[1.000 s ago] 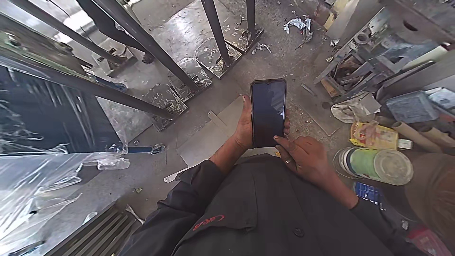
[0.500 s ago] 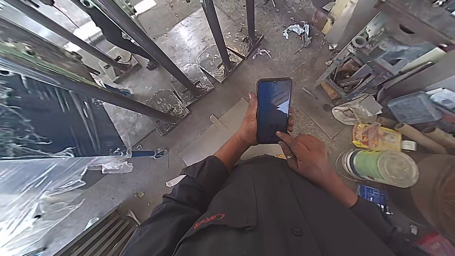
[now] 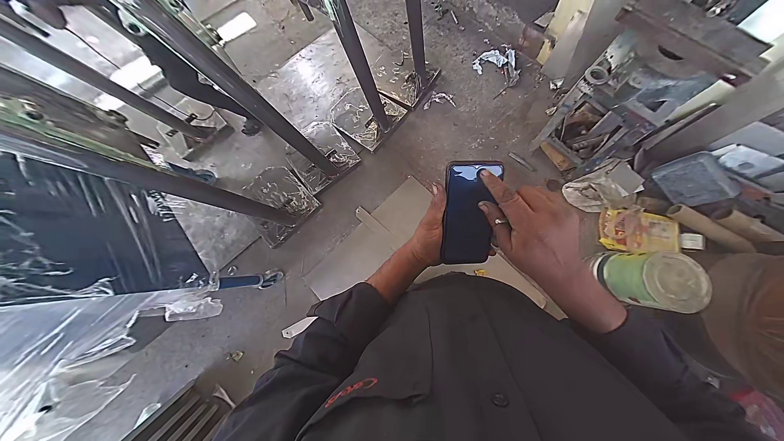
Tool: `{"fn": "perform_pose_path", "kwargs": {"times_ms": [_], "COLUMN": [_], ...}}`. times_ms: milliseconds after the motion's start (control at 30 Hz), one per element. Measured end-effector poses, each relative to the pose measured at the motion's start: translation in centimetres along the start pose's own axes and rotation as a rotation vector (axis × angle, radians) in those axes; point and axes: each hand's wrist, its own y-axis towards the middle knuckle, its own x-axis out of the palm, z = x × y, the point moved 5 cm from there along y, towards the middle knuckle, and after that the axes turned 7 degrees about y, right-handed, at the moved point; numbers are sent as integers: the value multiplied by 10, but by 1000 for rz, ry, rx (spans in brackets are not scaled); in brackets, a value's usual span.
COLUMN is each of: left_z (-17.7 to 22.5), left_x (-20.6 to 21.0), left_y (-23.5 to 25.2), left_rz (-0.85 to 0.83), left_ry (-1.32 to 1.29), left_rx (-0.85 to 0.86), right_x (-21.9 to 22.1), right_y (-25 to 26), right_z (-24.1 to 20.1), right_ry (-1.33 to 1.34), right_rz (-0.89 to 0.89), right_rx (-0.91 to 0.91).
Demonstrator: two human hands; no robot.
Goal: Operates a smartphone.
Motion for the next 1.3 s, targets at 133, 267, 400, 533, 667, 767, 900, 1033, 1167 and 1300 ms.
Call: {"fn": "perform_pose_path", "kwargs": {"times_ms": [133, 267, 400, 533, 667, 767, 900, 1033, 1167, 1300], "left_z": [2, 1, -2, -3, -5, -6, -8, -8, -7, -6], "left_x": [-7, -7, -5, -3, -1, 0, 1, 0, -3, -2], "left_y": [-2, -1, 3, 4, 5, 5, 4, 4, 4, 7], "left_rz": [71, 87, 68, 62, 45, 18, -24, -10, 46, 47], "left_ry": [40, 56, 50, 54, 39, 12, -27, -8, 24, 66], "left_rx": [11, 20, 5, -1, -13, -26, -44, -40, -24, -15], "right_x": [6, 5, 2, 1, -1, -2, -3, -1, 1, 8], "right_y": [-18, -26, -27, -28, -28, -26, -23, -25, -34, -44], "right_z": [-4, -2, 1, 2, 3, 6, 12, 12, 10, 9], "right_ry": [125, 148, 120, 100, 104, 96, 72, 79, 177, 231], "right_rz": [49, 108, 124, 133, 131, 130, 121, 114, 101, 42], "right_rx": [-32, -35, -25, -10, -1, 20, 47, 40, -52, -129]}}
